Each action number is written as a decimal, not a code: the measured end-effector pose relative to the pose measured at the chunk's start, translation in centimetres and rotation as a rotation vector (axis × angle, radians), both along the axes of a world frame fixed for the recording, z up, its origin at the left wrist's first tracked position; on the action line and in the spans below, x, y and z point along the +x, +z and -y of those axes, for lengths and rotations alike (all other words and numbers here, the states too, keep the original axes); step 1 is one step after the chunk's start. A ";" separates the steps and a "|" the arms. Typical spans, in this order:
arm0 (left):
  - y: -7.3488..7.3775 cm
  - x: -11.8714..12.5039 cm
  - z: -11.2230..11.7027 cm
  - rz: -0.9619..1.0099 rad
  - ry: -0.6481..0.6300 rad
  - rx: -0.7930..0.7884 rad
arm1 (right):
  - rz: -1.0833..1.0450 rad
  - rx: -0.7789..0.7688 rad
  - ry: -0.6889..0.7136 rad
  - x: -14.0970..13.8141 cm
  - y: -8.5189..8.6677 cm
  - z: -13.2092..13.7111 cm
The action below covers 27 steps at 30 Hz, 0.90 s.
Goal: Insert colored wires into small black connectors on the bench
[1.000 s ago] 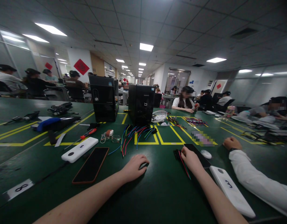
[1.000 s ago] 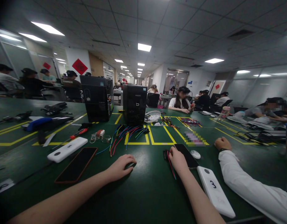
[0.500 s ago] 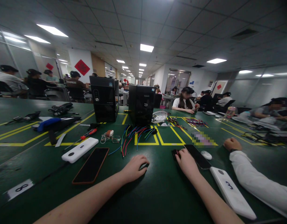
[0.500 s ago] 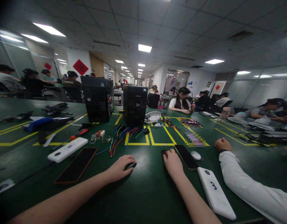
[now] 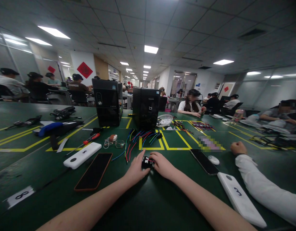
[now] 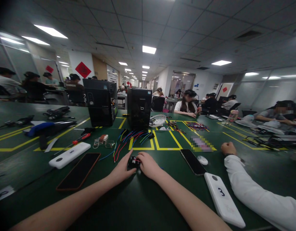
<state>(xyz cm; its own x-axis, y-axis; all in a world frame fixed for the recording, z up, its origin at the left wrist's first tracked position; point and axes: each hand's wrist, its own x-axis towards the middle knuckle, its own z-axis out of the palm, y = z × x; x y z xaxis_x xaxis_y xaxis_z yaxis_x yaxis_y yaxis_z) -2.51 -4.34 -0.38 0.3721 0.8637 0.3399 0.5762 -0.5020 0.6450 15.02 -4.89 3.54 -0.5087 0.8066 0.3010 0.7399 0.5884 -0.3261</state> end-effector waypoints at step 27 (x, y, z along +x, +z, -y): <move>0.5 -0.9 -0.7 -0.192 0.038 0.052 | -0.202 0.236 -0.060 -1.2 -1.2 0.3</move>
<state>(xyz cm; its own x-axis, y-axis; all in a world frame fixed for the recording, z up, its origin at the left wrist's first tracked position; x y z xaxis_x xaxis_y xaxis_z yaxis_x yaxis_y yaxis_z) -3.39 -3.63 0.13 0.4013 0.8617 0.3106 0.7052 -0.5070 0.4955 13.81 -5.24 2.38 -0.3731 0.7294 0.5735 0.7099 0.6224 -0.3297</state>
